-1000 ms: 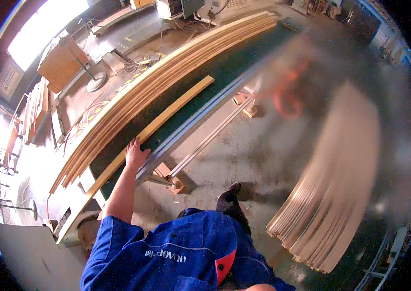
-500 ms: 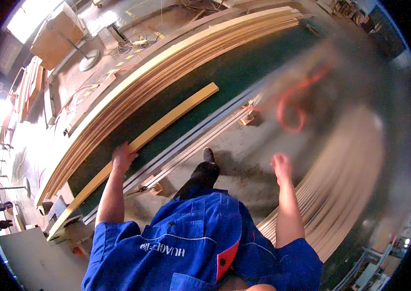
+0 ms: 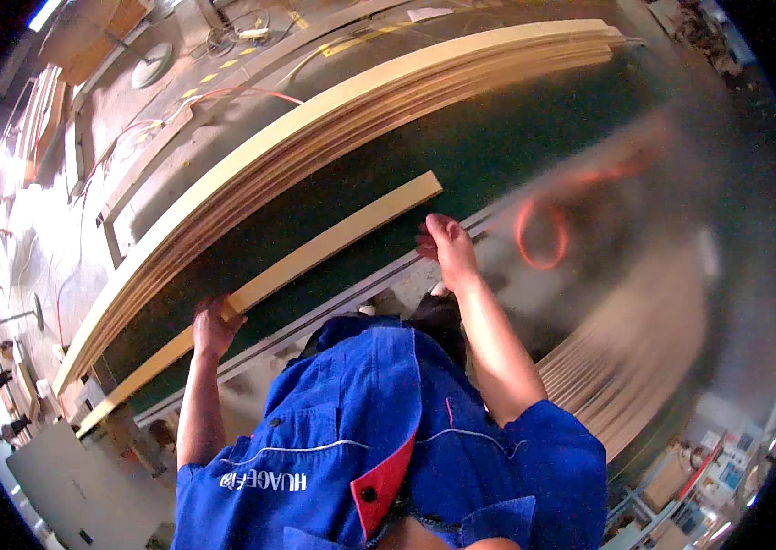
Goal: The person operates a woodworking machine by using an air nozzle to clear debris, aligning long wood planks onto a conveyor belt, and adjusting internal machine components by hand.
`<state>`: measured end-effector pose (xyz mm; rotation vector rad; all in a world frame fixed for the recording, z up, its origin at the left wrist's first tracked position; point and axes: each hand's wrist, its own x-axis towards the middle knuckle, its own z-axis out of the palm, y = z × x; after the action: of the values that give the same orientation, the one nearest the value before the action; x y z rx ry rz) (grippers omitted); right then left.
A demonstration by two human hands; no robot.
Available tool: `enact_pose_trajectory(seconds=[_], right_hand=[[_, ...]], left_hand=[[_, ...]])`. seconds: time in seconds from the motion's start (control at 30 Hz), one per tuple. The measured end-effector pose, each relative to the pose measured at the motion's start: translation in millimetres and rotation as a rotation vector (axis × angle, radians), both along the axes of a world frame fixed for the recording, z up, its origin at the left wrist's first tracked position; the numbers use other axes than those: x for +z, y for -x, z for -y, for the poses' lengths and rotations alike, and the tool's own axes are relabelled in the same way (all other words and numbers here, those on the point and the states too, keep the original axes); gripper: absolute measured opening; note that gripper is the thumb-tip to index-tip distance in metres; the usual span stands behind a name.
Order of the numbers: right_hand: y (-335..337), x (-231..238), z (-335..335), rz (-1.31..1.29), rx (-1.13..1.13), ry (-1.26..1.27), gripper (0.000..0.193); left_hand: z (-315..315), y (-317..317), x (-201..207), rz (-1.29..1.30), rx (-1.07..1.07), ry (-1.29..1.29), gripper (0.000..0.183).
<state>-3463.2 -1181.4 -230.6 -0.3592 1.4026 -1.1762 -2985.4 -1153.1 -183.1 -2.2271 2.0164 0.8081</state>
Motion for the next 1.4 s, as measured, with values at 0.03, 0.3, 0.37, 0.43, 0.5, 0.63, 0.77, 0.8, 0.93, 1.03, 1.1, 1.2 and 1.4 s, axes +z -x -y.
enact_pose_trajectory(seconds=[0.03, 0.3, 0.37, 0.43, 0.5, 0.63, 0.77, 0.8, 0.93, 1.03, 1.1, 1.2, 1.4], right_hand=[[5.9, -0.7, 14.4, 0.043, 0.005, 0.028, 0.032], [94.7, -0.1, 80.7, 0.087, 0.007, 0.086, 0.026], [111.4, 6.2, 86.5, 0.019, 0.039, 0.126, 0.024], [131.1, 13.8, 93.0, -0.042, 0.057, 0.156, 0.024], [149.0, 23.4, 95.6, -0.017, 0.055, 0.198, 0.025], [177.1, 40.4, 100.2, -0.062, -0.013, 0.216, 0.026], [202.0, 51.5, 106.5, -0.040, -0.095, 0.213, 0.027], [205.0, 52.8, 108.3, -0.037, -0.084, 0.218, 0.027], [204.0, 56.6, 109.3, 0.053, 0.132, 0.130, 0.027], [201.9, 60.0, 108.1, 0.130, 0.139, 0.129, 0.026], [212.9, 65.0, 112.1, 0.054, 0.135, 0.197, 0.027], [234.7, 71.3, 119.1, -0.041, 0.135, 0.185, 0.029], [290.7, 77.9, 126.7, 0.017, -0.024, 0.125, 0.032]], left_hand=[[0.2, 8.2, 0.9, -0.027, 0.051, -0.040, 0.058], [26.8, 93.2, 13.1, 0.068, 0.040, 0.017, 0.060], [30.0, 112.1, 20.0, 0.151, 0.068, 0.041, 0.060], [34.8, 133.9, 23.8, 0.159, 0.026, 0.084, 0.058], [39.6, 151.8, 31.2, 0.149, -0.007, 0.116, 0.057], [47.6, 184.4, 44.4, 0.078, -0.018, 0.145, 0.056], [55.6, 218.5, 56.8, 0.045, -0.019, 0.165, 0.056], [59.2, 227.1, 59.3, 0.061, -0.033, 0.141, 0.057], [73.2, 264.4, 65.4, 0.072, -0.107, 0.134, 0.057], [80.0, 290.0, 66.1, 0.035, -0.113, 0.190, 0.056], [81.1, 303.1, 64.4, -0.001, -0.068, 0.235, 0.056], [71.2, 308.2, 55.0, -0.162, -0.007, 0.336, 0.061], [31.5, 227.5, 0.4, 0.003, 0.621, 0.772, 0.043]])
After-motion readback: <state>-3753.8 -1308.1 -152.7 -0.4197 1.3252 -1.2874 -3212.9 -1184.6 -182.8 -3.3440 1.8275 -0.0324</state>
